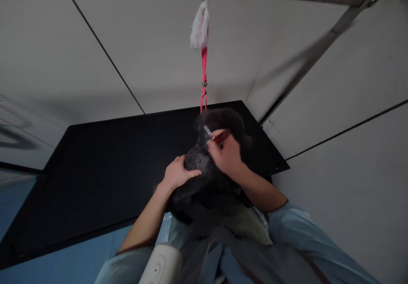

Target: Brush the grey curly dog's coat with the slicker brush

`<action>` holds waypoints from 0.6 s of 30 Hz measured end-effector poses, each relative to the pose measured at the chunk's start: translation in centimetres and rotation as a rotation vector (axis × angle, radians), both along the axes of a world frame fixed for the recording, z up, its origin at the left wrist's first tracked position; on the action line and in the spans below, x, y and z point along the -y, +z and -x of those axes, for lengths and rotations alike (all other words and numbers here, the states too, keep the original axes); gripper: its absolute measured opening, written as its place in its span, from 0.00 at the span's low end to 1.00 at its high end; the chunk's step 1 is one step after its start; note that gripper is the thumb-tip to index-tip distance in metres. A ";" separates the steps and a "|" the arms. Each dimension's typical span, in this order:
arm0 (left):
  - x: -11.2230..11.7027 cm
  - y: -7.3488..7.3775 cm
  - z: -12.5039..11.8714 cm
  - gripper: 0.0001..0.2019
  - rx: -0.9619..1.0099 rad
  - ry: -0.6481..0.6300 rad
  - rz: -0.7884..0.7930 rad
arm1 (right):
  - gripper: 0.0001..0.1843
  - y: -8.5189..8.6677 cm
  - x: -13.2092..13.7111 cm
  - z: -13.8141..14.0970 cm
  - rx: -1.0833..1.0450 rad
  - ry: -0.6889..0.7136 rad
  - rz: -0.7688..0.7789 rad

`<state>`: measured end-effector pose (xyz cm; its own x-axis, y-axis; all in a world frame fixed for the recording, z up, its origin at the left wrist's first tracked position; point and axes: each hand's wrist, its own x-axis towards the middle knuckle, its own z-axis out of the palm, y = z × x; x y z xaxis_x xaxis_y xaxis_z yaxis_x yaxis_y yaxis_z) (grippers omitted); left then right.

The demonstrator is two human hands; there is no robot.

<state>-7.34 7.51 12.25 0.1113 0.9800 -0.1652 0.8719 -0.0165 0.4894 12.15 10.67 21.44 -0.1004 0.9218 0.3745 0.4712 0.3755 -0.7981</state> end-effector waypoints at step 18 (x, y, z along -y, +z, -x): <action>3.7 -1.8 1.3 0.29 0.329 0.243 0.090 | 0.09 -2.7 5.1 -1.7 -0.279 -0.058 -0.067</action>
